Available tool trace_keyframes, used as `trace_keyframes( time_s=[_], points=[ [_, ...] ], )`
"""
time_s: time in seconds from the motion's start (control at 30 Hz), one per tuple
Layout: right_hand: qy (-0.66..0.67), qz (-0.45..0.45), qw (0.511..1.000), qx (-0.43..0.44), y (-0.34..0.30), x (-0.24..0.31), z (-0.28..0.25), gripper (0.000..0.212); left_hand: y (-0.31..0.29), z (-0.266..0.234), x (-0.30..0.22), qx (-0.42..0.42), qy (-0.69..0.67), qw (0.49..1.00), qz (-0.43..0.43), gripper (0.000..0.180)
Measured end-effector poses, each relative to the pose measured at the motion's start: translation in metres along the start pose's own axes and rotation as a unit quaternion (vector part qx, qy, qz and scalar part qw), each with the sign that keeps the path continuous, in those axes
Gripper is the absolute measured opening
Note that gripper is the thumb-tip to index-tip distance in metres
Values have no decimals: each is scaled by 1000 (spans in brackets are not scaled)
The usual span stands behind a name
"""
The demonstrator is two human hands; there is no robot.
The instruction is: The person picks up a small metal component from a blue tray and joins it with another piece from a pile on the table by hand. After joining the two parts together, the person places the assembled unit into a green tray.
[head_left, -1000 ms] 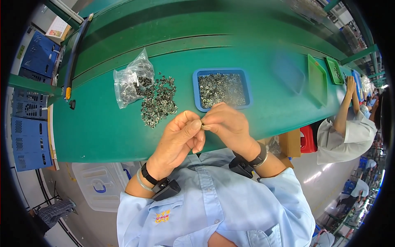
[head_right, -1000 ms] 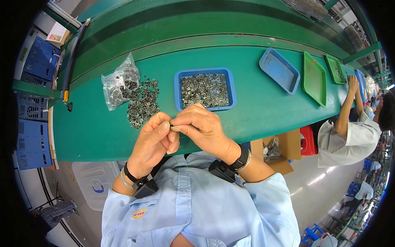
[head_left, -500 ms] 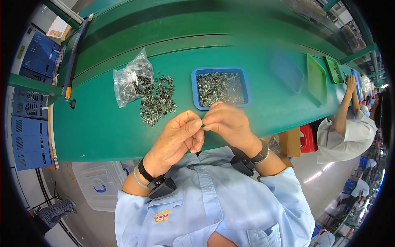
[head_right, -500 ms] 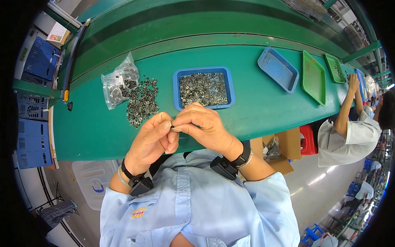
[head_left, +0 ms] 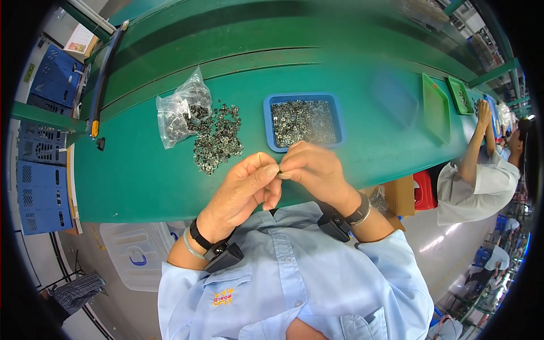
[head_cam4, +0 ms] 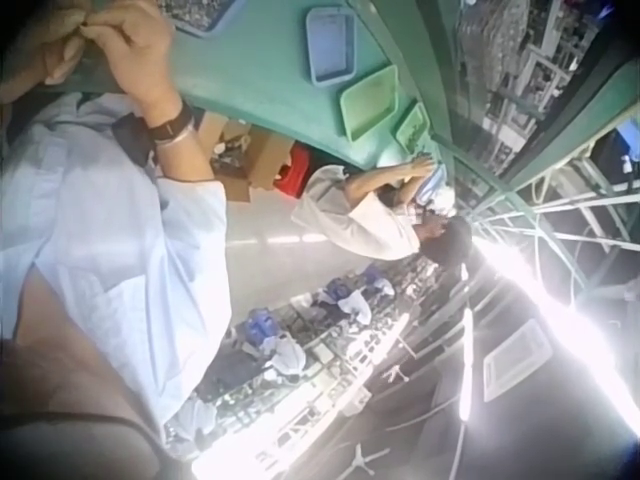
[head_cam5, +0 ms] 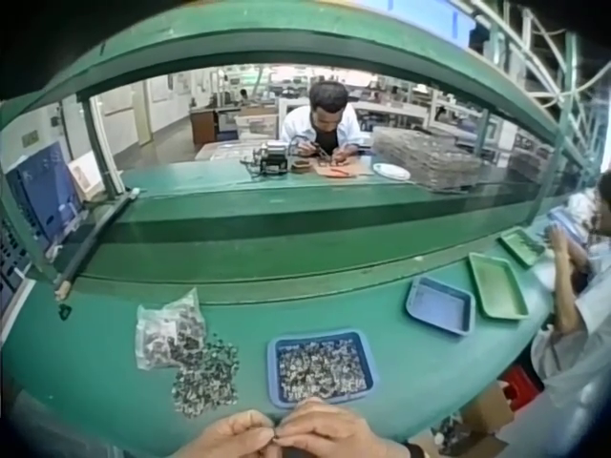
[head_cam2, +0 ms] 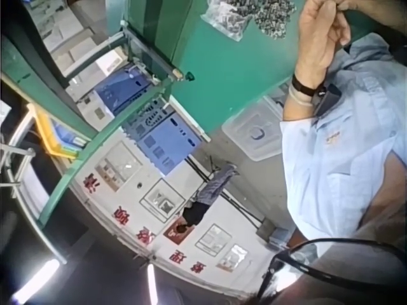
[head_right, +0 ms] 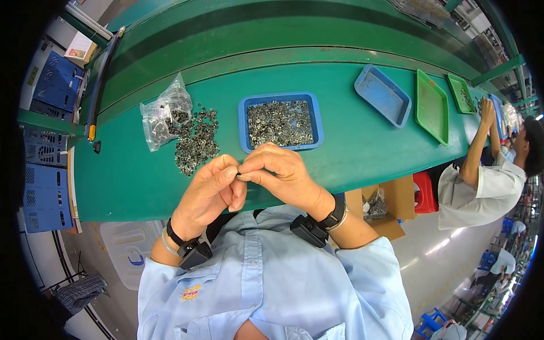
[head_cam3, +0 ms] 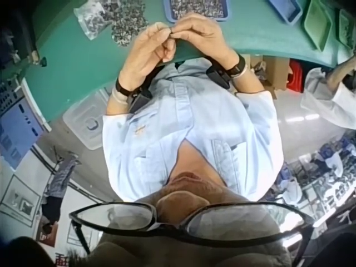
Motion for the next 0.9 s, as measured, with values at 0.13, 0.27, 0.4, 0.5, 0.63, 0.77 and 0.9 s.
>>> trace_keyframes(
  time_s=[0.13, 0.27, 0.4, 0.5, 0.63, 0.77, 0.9],
  points=[
    [5, -2, 1000, 2, 1, 0, 0, 11, 1, 0, -1, 4, -49, 999, 0, 20],
    [-8, -1, 1000, 8, 1, 0, 1, 11, 1, 1, 0, 17, -35, 999, -11, 20],
    [-55, -11, 998, 10, 3, 4, 2, 12, -1, -6, -2, -23, 37, 999, -10, 20],
    [-106, -15, 994, 20, 3, 5, 4, 13, 0, -9, -4, -26, 44, 999, 0, 19],
    [-112, 1, 994, 18, 3, 3, 6, 13, 0, -15, -2, -30, 41, 999, 4, 18],
    [-231, -38, 972, 12, 15, 10, -12, 12, 1, -19, 0, -39, 7, 999, -1, 17],
    [-276, 21, 961, 22, 39, -12, -41, 12, -6, -41, 3, -54, -17, 998, 0, 16]
  ],
)
Point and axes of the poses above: each hand's wrist, its own y-axis towards the middle knuckle, its own z-axis out of the palm, x = y × z, the point moved 9 cm from there along y, towards the middle knuckle, and after that the axes turned 7 degrees about -y, right-handed, at the moved point
